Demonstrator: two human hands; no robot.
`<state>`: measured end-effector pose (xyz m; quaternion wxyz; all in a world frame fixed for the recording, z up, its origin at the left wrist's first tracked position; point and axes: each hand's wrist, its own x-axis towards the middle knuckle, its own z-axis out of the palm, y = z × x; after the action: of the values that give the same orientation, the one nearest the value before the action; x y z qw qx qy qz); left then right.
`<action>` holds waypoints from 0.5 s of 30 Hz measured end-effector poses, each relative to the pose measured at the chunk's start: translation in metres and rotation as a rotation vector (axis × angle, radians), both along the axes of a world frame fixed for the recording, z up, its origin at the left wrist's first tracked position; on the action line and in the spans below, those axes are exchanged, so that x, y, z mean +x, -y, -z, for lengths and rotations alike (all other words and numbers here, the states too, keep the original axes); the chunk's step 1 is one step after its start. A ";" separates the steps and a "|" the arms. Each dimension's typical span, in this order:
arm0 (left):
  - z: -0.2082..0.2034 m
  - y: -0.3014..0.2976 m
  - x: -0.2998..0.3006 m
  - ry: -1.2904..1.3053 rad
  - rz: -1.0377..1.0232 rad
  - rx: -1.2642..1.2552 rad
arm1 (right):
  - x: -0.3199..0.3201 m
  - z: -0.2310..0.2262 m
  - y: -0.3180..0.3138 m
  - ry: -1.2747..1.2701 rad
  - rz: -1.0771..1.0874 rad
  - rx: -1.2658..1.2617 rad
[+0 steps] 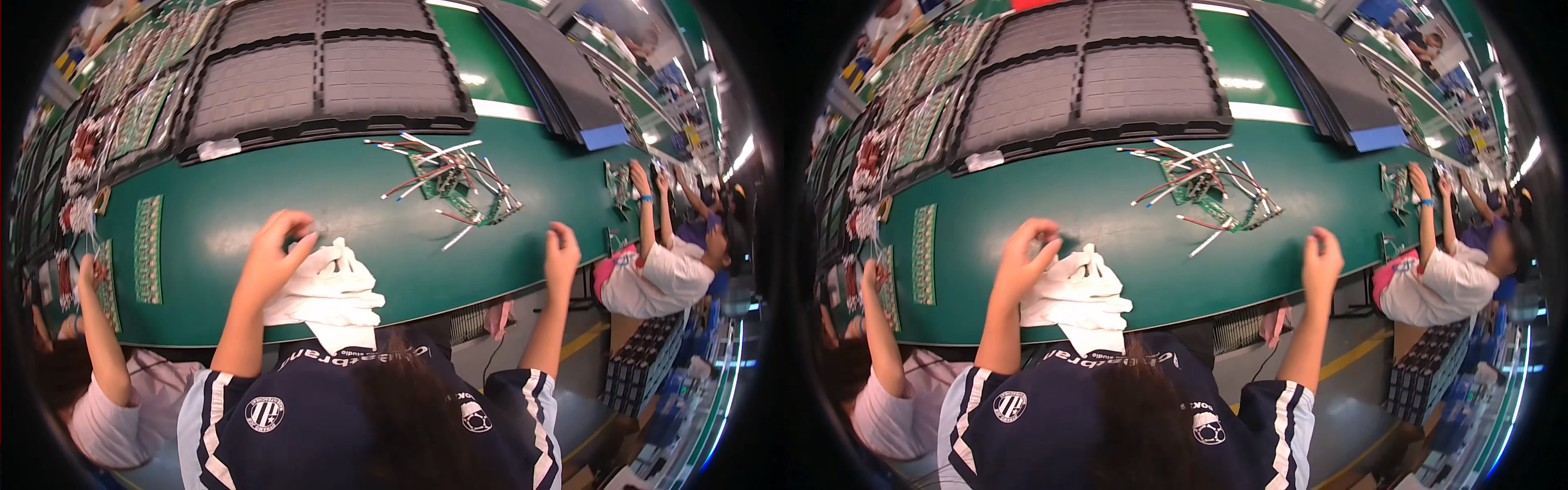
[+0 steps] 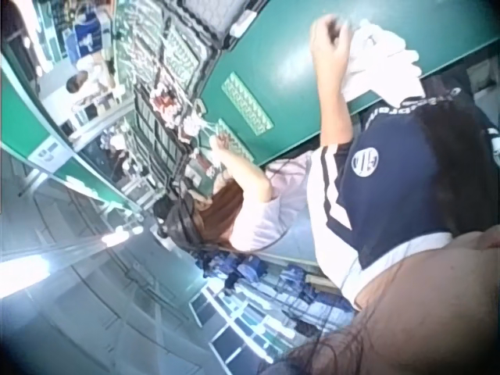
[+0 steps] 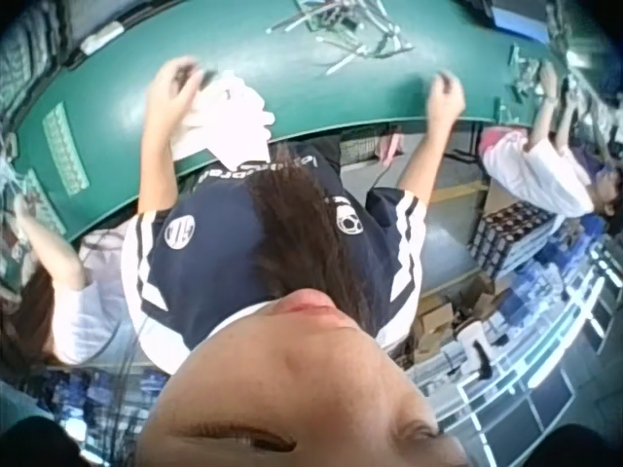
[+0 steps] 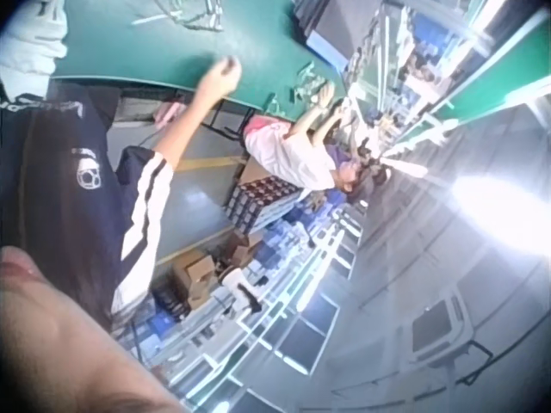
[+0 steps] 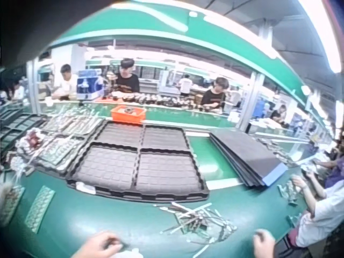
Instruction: Assembling wires and connectors onto printed circuit boards at a factory workstation.
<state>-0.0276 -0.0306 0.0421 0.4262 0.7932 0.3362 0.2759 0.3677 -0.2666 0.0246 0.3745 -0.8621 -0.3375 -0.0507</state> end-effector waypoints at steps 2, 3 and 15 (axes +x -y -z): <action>-0.021 0.006 -0.021 -0.214 0.049 -0.083 | -0.025 0.008 0.004 0.082 -0.034 0.006; -0.030 0.009 -0.032 -0.341 0.093 -0.183 | -0.032 0.014 0.010 -0.001 0.003 0.029; 0.003 0.035 -0.008 -0.053 -0.149 -0.299 | -0.168 -0.024 -0.039 -0.780 -0.703 -0.045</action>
<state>-0.0354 -0.0655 0.0393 0.5088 0.7008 0.4425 0.2326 0.1995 -0.2275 0.0490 0.4481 -0.6595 -0.4427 0.4101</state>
